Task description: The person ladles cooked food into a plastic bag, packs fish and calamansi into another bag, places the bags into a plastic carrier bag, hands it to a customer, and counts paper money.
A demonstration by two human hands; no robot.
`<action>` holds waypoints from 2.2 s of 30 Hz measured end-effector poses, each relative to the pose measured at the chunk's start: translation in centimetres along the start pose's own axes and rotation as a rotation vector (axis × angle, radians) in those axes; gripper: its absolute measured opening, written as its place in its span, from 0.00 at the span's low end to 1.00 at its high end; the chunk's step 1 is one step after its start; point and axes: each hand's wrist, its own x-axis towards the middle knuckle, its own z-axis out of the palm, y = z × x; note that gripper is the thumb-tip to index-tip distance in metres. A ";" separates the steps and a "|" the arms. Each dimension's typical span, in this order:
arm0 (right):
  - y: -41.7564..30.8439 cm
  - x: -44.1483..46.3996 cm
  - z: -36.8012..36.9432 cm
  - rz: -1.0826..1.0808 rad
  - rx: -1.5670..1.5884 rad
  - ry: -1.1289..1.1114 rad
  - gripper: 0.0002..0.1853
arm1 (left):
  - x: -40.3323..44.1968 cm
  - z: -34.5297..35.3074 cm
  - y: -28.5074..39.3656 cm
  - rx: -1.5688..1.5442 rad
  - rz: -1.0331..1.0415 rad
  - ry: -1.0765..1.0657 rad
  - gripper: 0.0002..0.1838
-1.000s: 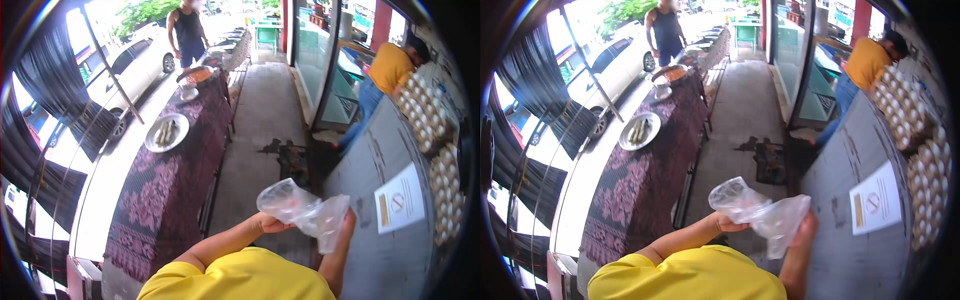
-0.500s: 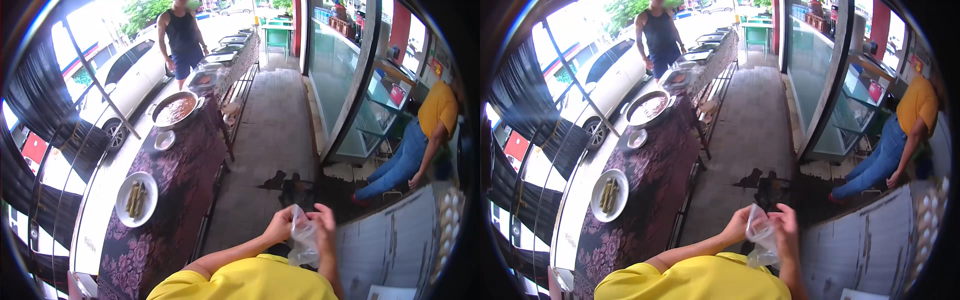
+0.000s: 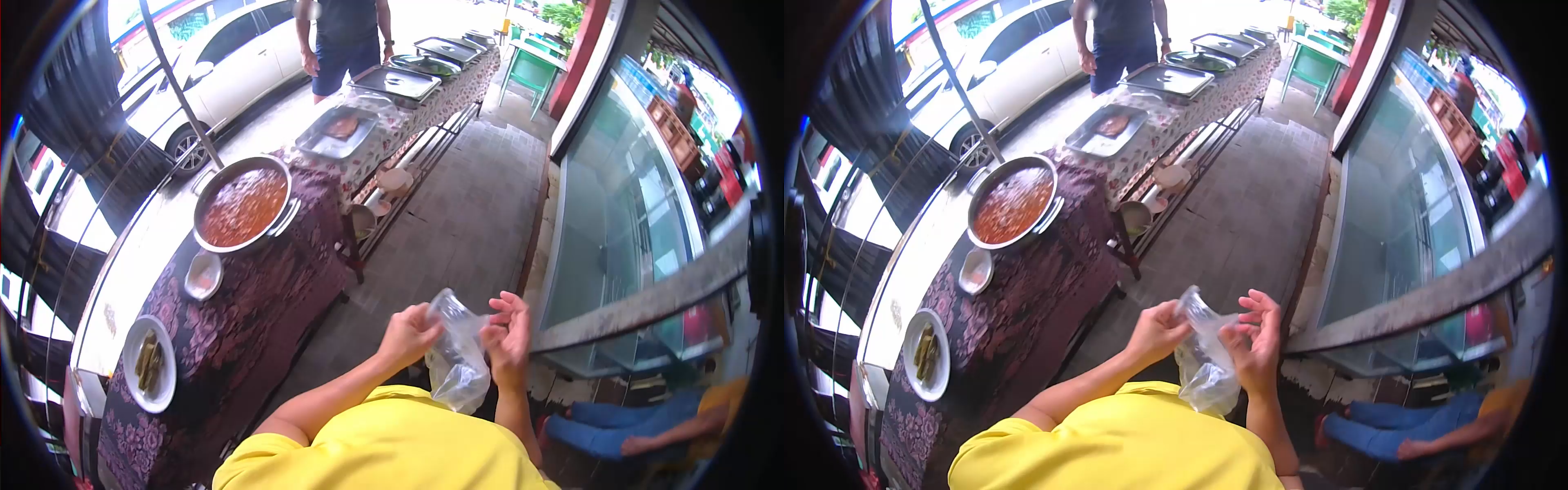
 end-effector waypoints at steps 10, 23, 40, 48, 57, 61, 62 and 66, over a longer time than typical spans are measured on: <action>11.2 26.7 -10.2 0.443 -0.073 -0.081 0.08 | 31.1 6.6 1.9 -1.051 -0.627 -0.492 0.09; 23.8 67.3 -6.3 0.946 0.372 -1.031 0.09 | 53.1 8.5 -8.7 -1.068 -0.565 0.221 0.06; 38.7 78.4 14.2 -1.005 -1.153 -1.763 0.33 | 62.4 10.7 -14.4 0.785 -0.689 0.881 0.06; 47.6 78.7 16.2 -0.052 -0.103 -2.676 0.10 | 63.3 21.9 -18.6 0.171 -1.082 1.478 0.11; 76.3 87.4 24.5 -0.706 -1.291 -1.689 0.12 | 64.1 28.0 -27.7 0.061 -1.089 2.052 0.06; 82.9 86.1 27.4 -1.104 -1.382 -1.611 0.16 | 63.3 32.9 -33.9 0.214 -1.152 2.056 0.10; 84.4 85.5 28.2 -1.074 -1.452 -1.608 0.17 | 63.3 33.9 -34.9 0.194 -1.185 2.050 0.10; 89.0 83.7 30.1 -1.042 -1.617 -1.442 0.19 | 62.3 37.4 -39.8 0.332 -1.250 2.013 0.08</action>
